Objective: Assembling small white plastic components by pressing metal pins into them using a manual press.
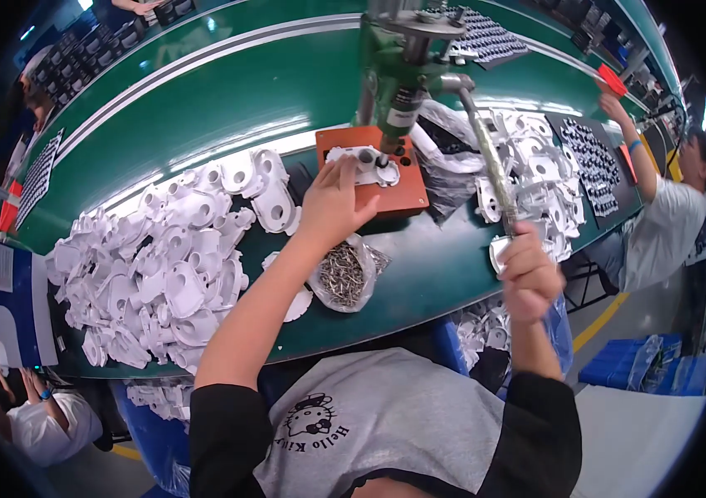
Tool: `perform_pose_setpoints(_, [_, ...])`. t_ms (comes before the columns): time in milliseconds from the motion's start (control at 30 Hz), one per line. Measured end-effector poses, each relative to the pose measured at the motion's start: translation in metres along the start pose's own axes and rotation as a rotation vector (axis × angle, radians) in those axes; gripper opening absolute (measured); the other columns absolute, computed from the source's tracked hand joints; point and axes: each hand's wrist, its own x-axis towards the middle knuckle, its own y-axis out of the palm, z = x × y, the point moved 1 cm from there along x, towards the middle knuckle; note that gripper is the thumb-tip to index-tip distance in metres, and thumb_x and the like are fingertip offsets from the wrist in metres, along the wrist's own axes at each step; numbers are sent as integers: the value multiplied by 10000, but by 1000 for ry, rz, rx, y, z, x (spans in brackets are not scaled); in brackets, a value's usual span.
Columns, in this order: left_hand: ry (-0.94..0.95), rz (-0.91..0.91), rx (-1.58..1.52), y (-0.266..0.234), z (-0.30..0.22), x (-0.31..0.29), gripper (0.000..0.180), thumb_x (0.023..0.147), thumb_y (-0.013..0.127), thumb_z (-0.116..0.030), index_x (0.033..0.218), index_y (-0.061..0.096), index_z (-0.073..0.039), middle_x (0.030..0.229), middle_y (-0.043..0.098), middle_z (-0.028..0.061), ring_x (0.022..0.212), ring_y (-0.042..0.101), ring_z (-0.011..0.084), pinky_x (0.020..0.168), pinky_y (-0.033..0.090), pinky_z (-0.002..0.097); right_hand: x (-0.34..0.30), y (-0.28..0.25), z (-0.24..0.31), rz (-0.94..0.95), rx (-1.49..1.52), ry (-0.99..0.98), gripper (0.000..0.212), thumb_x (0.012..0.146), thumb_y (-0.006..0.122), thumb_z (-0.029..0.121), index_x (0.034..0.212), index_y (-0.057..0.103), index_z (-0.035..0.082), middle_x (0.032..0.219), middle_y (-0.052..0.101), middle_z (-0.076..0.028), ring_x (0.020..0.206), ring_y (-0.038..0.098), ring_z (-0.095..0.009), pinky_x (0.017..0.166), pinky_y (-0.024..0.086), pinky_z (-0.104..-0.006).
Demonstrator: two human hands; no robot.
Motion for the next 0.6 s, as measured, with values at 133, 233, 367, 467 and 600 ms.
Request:
perform_pose_setpoints(133, [-72, 94, -7, -4, -6, 8, 743, 779, 628, -372, 1330, 342, 36, 1091, 609, 201, 1049, 561, 380, 975, 407, 410, 11, -8, 4, 139, -62, -59, 350, 795, 556, 242, 531, 420, 57, 700, 580, -85, 682, 566, -243, 868, 371, -491])
perform_pose_setpoints(233, [-153, 234, 52, -7, 11, 17, 664, 782, 622, -370, 1284, 432, 21, 1158, 571, 196, 1070, 540, 367, 957, 403, 423, 62, -17, 0, 83, 101, -39, 294, 825, 520, 240, 612, 454, 49, 687, 570, -100, 666, 560, -257, 790, 397, -434])
perform_pose_setpoints(367, [-133, 366, 83, -12, 20, 43, 556, 754, 644, -351, 1210, 480, -79, 1230, 506, 150, 1256, 378, 305, 1030, 288, 451, 172, 5, 7, -209, 181, -27, 219, 852, 557, 205, 936, 469, 23, 869, 562, -77, 781, 540, -200, 714, 420, -300])
perform_pose_setpoints(467, [0, 326, 37, -13, 11, 62, 521, 739, 666, -341, 1149, 442, -111, 1110, 554, 121, 1172, 446, 313, 1019, 256, 488, 251, 7, -90, -157, 171, -107, 677, 839, 587, 264, 1403, 278, 53, 1286, 433, -96, 1161, 409, -166, 969, 323, -300])
perform_pose_setpoints(600, [24, 341, 238, -31, 9, 84, 323, 685, 727, -277, 814, 529, -56, 762, 599, 114, 807, 582, 315, 730, 414, 401, 243, 11, -182, -42, 239, 314, 568, 867, 571, 264, 1348, 382, 30, 1323, 440, -140, 1243, 366, -188, 1046, 251, -304])
